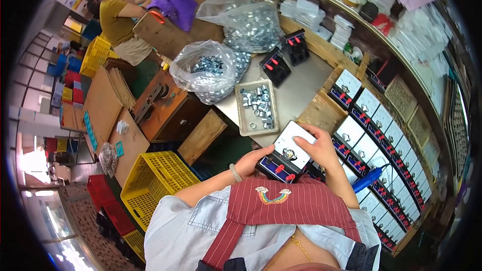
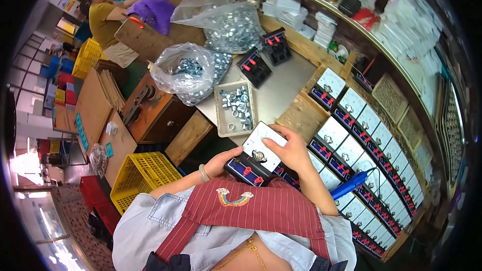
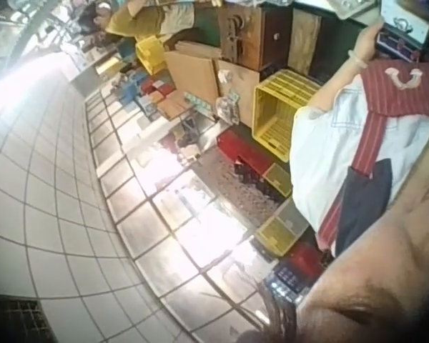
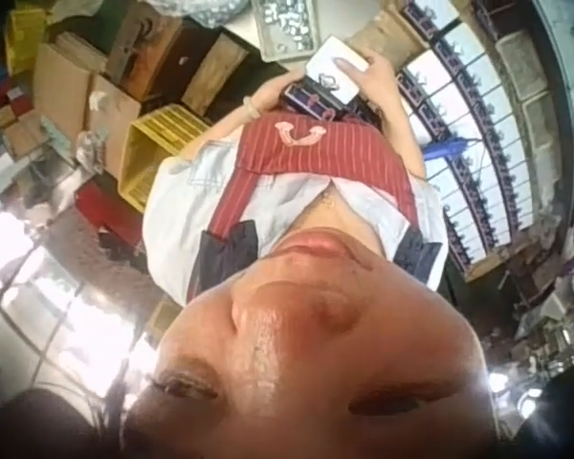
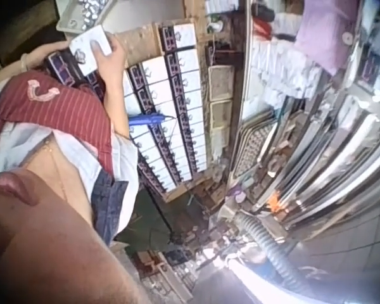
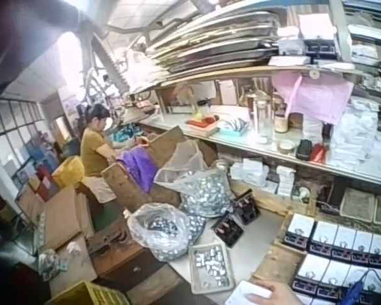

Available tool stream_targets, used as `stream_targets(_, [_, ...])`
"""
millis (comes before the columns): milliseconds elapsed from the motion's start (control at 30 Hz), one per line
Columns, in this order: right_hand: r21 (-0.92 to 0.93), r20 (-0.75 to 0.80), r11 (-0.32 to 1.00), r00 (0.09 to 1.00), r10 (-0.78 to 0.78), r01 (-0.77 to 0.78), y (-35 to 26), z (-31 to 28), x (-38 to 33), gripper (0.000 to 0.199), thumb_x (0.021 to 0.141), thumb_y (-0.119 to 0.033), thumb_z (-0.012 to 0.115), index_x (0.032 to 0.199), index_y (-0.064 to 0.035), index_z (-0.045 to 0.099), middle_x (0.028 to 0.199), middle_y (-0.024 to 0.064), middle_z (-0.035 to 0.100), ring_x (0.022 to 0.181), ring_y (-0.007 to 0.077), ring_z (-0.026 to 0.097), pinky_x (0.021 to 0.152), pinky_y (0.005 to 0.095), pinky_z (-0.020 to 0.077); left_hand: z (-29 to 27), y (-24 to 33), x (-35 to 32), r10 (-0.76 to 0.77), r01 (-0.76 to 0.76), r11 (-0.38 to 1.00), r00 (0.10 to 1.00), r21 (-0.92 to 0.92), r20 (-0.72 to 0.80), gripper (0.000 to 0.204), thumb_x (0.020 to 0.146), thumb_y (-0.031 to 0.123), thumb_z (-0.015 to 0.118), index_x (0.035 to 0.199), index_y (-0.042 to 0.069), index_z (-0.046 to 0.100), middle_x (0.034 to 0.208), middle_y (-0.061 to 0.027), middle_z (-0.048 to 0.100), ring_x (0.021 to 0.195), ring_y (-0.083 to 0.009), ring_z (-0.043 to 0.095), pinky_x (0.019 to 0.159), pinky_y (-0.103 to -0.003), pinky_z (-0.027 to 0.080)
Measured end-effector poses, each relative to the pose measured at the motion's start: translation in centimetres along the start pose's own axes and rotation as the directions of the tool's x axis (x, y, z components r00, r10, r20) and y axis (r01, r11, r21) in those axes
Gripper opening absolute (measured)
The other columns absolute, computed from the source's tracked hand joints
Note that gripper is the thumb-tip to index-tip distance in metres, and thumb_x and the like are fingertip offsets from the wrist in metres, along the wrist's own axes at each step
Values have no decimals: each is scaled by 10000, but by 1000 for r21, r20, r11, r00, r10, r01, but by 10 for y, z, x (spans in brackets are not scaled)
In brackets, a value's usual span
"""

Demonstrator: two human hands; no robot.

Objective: Assembling or testing electronic meter components using an electric screwdriver.

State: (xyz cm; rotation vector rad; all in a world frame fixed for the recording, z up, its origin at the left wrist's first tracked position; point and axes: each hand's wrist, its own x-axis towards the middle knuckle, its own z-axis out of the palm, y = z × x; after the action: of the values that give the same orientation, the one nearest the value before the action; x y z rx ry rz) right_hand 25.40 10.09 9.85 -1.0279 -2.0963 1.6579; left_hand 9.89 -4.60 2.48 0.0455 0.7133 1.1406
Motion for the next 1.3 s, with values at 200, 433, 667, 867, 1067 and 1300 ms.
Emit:
stream_targets(200, [25,15,998,998,-61,61,-12,41,41,431,779,-181,708,1122,41,568,969,90,637,866,123,589,769,252,468,-40,35,-11,63,-63,998,998,-11,12,447,914,356,487,1227,38,486,1103,-129,608,938,-233,626,818,-356,517])
stream_targets(433, [32,-55,998,997,-53,54,-38,107,110,428,767,-154,715,1117,46,570,942,78,636,833,120,584,749,249,467,-89,120,-39,119,-113,988,991,-107,59,516,909,466,444,1187,37,515,1021,-99,633,872,-207,634,784,-345,519])
stream_targets(667, [70,-112,991,988,-107,115,-77,165,183,402,777,-118,689,1124,39,561,985,84,629,889,125,584,796,257,461,-127,187,-54,303,-266,928,946,-261,112,697,883,599,373,1217,-5,470,1023,-73,624,905,-165,608,846,-308,477])
stream_targets(867, [93,117,962,957,-266,256,-128,255,238,467,775,-161,701,1160,42,532,1048,104,615,959,135,564,845,271,442,-186,206,-116,732,-739,668,629,91,-262,403,929,289,352,1012,-32,580,948,-111,634,848,-157,600,774,-283,459])
stream_targets(1067, [145,434,960,856,-281,241,-144,359,275,468,815,-204,674,1173,52,518,1045,92,607,932,103,558,810,246,458,-238,192,-171,810,-926,351,376,-143,-449,369,918,339,398,1037,27,555,982,-93,623,898,-195,604,836,-325,465])
stream_targets(1300, [-1,621,993,779,-90,116,-110,442,328,520,773,-256,715,1148,58,538,959,91,642,834,107,605,736,250,487,-290,209,-183,726,-948,270,317,-171,-611,278,915,290,425,970,49,554,904,-62,620,820,-171,608,760,-292,484])
